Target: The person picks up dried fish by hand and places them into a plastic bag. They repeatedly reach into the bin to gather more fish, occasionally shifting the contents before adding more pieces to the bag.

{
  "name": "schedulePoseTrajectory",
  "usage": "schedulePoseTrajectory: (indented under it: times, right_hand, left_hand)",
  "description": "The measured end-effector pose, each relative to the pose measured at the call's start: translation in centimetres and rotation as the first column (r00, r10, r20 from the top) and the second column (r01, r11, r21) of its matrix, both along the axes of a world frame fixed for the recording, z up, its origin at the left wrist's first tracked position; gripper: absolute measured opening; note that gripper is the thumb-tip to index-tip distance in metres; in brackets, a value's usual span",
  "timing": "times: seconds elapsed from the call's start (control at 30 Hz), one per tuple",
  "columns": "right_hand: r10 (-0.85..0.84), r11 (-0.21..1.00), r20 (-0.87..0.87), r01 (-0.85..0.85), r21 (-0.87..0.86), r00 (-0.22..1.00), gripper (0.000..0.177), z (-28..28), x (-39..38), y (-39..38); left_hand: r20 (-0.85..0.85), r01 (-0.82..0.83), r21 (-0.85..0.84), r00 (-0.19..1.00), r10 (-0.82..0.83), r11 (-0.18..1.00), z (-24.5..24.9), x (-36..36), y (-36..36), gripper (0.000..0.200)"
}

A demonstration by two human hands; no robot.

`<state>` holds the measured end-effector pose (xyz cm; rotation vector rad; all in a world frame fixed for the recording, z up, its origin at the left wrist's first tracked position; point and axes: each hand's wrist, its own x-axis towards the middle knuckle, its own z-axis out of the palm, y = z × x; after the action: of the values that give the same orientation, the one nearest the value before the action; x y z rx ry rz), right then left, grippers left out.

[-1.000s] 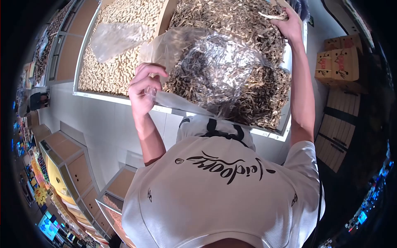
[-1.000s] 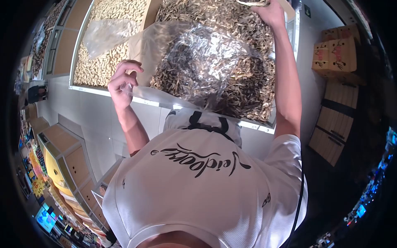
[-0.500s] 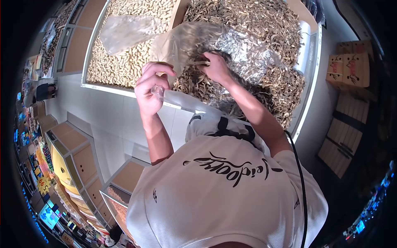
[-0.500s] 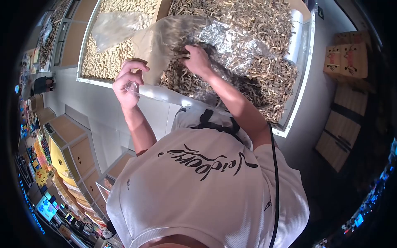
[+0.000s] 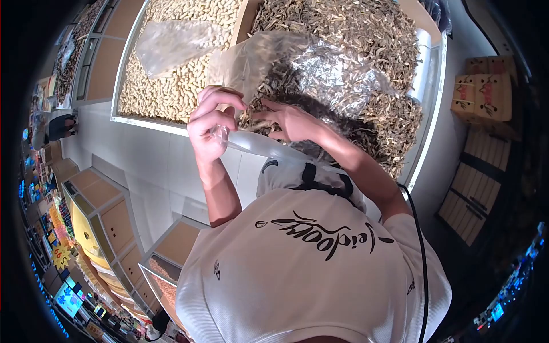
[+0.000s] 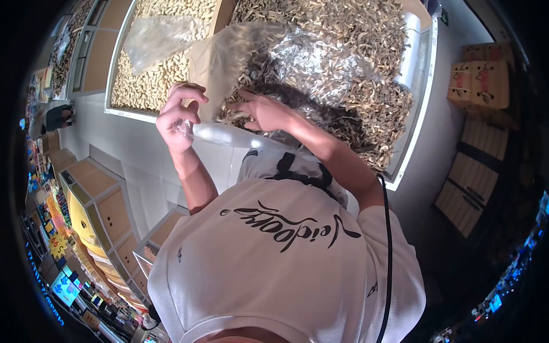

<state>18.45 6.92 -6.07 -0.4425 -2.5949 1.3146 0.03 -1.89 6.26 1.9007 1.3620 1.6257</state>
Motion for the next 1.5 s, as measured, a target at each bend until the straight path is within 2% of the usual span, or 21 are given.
schedulePoseTrajectory:
  times: [0.13,0.27,0.37,0.43,0.5,0.57,0.6,0.7,0.77,0.8,0.83,0.87,0.9,0.93,0.97,1.03,1.17,1.23,1.27,1.37,1.5]
  right_hand:
    - [-0.043,0.997,0.195,0.028,0.078,0.980,0.049,-0.2,0.2,0.9]
    - [-0.093,0.990,0.336,0.052,0.128,0.937,0.056,-2.2,0.5,0.6]
    - [0.061,0.997,0.210,-0.068,0.029,0.976,0.064,-4.7,0.2,-1.2]
    - [0.216,0.973,0.125,-0.203,-0.113,0.968,0.069,-5.8,-0.7,-2.2]
    - [0.321,0.945,0.064,-0.315,-0.087,0.945,0.065,-6.2,-1.4,-2.7]
    - [0.332,0.931,0.045,-0.320,-0.176,0.942,0.057,-5.7,-0.8,-2.5]
    - [0.308,0.935,0.021,-0.298,-0.190,0.951,0.049,-4.9,-0.5,-1.8]
    - [0.249,0.952,0.096,-0.225,-0.208,0.964,0.047,-2.0,0.1,2.5]
    - [0.050,0.980,0.274,0.006,-0.198,0.960,0.041,1.9,1.1,6.8]
    - [-0.080,0.994,0.187,0.093,-0.065,0.979,0.036,2.7,1.4,8.9]
    - [-0.189,0.982,-0.082,0.186,-0.038,0.979,0.034,-0.6,2.0,11.6]
    - [-0.331,0.943,0.073,0.332,0.011,0.941,0.035,3.2,2.0,13.2]
    - [-0.393,0.918,0.022,0.391,0.061,0.919,0.035,3.2,2.2,15.5]
    - [-0.496,0.863,0.215,0.505,0.014,0.842,0.037,5.9,1.9,16.5]
    - [-0.561,0.828,0.210,0.540,0.154,0.800,0.043,4.9,1.9,18.7]
    - [-0.566,0.817,0.178,0.519,0.249,0.805,0.049,4.8,1.1,21.6]
    - [-0.353,0.857,0.235,0.213,0.469,0.906,0.065,4.1,-3.8,24.0]
    - [-0.224,0.849,0.198,0.091,0.521,0.954,0.074,2.5,-6.6,23.7]
    - [-0.195,0.858,0.246,0.044,0.512,0.949,0.089,1.7,-7.9,23.2]
    - [-0.091,0.762,0.275,-0.111,0.637,0.957,0.097,0.2,-10.6,21.7]
    - [-0.062,0.756,0.422,-0.234,0.612,0.904,0.101,0.1,-11.7,20.9]
  left_hand:
    - [0.007,0.039,0.052,0.999,-0.040,0.998,0.3,-0.5,-0.9,0.019]
    - [-0.002,0.017,0.052,1.000,-0.017,0.998,0.8,-0.7,-1.9,0.020]
    - [0.008,0.026,0.057,1.000,-0.027,0.998,0.5,-0.8,-1.9,0.019]
    - [0.016,0.027,0.053,0.999,-0.028,0.998,0.5,-0.7,-1.8,0.018]
    - [0.009,0.017,0.054,1.000,-0.017,0.998,0.6,-0.7,-1.6,0.019]
    - [0.013,0.012,0.055,1.000,-0.013,0.998,0.8,-0.5,-1.6,0.018]
    - [0.023,0.006,0.048,1.000,-0.007,0.999,0.8,-0.5,-1.6,0.019]
    - [0.066,0.008,0.036,0.998,-0.010,0.999,0.3,-0.9,-1.8,0.019]
    - [0.089,0.011,0.043,0.996,-0.015,0.999,0.2,-1.0,-1.6,0.019]
    - [0.101,-0.068,-0.018,0.992,0.069,0.998,0.8,-0.4,-1.7,0.026]
    - [0.116,-0.046,-0.011,0.992,0.047,0.999,1.0,-0.3,-1.8,0.027]
    - [0.131,-0.024,-0.004,0.991,0.024,1.000,1.1,-0.2,-1.8,0.029]
    - [0.145,-0.003,0.003,0.989,0.003,1.000,1.2,-0.2,-1.8,0.030]
    - [0.196,0.027,0.004,0.980,-0.027,1.000,0.9,-0.2,-2.1,0.035]
    - [0.208,0.082,0.014,0.975,-0.083,0.997,0.8,-0.4,-2.1,0.037]
    - [0.322,0.197,0.032,0.926,-0.197,0.980,0.8,-0.5,-2.4,0.043]
    - [0.434,0.367,0.087,0.823,-0.367,0.926,0.7,-1.2,-2.6,0.044]
    - [0.420,0.431,0.122,0.794,-0.440,0.894,0.6,-1.8,-2.2,0.042]
    - [0.421,0.429,0.127,0.793,-0.440,0.894,0.5,-1.8,-2.2,0.041]
    - [0.377,0.494,0.149,0.773,-0.511,0.857,0.4,-2.3,-1.7,0.038]
    - [0.334,0.597,0.143,0.722,-0.606,0.790,0.0,-2.8,-1.2,0.034]
